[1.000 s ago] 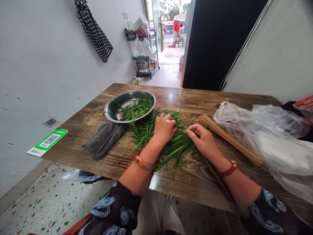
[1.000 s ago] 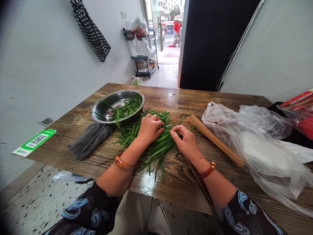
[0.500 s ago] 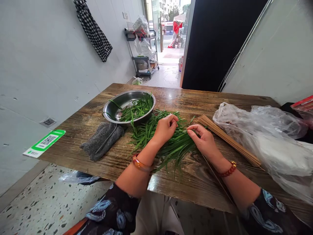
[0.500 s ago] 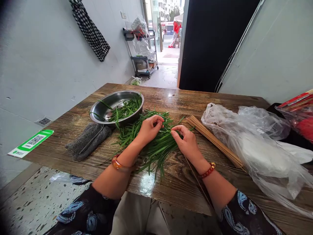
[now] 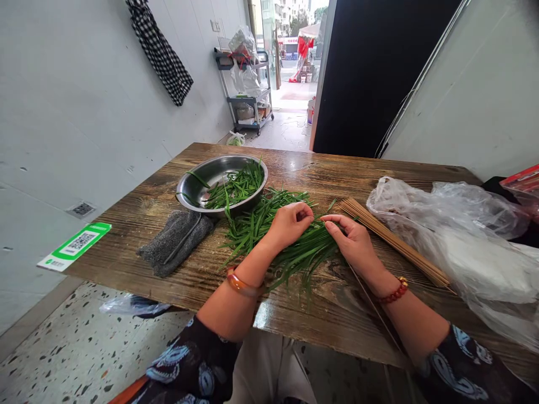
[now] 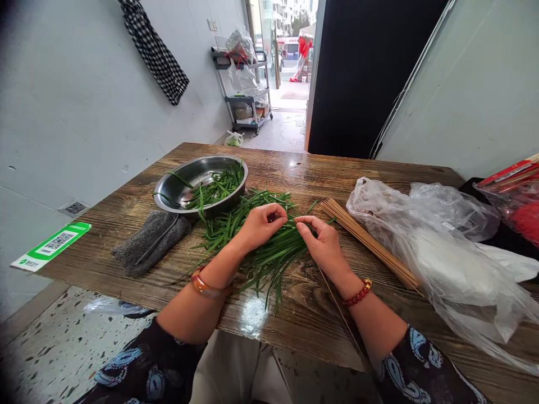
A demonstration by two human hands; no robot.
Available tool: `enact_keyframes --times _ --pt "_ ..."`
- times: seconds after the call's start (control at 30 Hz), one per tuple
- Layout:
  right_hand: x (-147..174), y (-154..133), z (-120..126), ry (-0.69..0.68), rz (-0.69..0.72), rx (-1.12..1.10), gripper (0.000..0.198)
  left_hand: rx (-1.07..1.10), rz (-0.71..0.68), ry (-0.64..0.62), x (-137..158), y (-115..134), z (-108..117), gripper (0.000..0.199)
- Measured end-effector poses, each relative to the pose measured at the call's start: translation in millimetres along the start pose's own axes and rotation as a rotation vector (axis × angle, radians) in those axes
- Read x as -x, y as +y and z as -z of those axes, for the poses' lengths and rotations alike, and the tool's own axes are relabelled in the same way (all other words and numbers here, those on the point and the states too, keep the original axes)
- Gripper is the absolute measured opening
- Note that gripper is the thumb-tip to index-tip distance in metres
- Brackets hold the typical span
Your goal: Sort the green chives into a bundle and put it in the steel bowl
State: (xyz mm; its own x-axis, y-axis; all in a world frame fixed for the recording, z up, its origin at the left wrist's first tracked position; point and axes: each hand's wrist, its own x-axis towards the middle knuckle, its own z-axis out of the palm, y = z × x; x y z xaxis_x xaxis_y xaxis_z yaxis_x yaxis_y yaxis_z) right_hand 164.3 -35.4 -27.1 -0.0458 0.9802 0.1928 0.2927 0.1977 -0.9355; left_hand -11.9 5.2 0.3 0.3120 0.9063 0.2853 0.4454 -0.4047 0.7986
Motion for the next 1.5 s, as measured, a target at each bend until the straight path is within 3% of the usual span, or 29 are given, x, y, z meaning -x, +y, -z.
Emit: enact_keyframes --times 0.17,0.3,0.5,0.6,0.77,1.0,1.5 --pt "-1.1 0.6 0.7 0.009 0.009 0.029 0.033 -0.169 -0.022 -0.031 0.5 -6.9 -3.3 0.017" --pt "-0.6 0.0 0.8 0.01 0.027 0.029 0.033 -0.4 -0.062 -0.135 3.4 -9.6 -5.3 0.028" --pt "-0.2 0.3 0.5 0.001 0.024 0.051 0.035 -0.571 -0.067 -0.205 7.2 -4.2 -5.8 0.019" --pt "-0.2 0.8 0.9 0.007 0.03 0.059 0.034 -0.489 -0.053 -0.122 5.5 -4.2 -5.7 0.017" --pt "-0.1 -0.1 1.3 0.017 0.061 0.067 0.033 -0.152 0.024 0.05 -0.4 -7.4 -2.9 0.013" --pt "-0.6 0.1 0.8 0.008 0.056 0.067 0.032 0.083 0.039 0.004 1.3 -0.4 -1.5 0.02" --pt "-1.0 1.7 1.3 0.005 0.053 0.07 0.033 0.139 0.079 -0.067 3.6 5.6 -1.9 0.025"
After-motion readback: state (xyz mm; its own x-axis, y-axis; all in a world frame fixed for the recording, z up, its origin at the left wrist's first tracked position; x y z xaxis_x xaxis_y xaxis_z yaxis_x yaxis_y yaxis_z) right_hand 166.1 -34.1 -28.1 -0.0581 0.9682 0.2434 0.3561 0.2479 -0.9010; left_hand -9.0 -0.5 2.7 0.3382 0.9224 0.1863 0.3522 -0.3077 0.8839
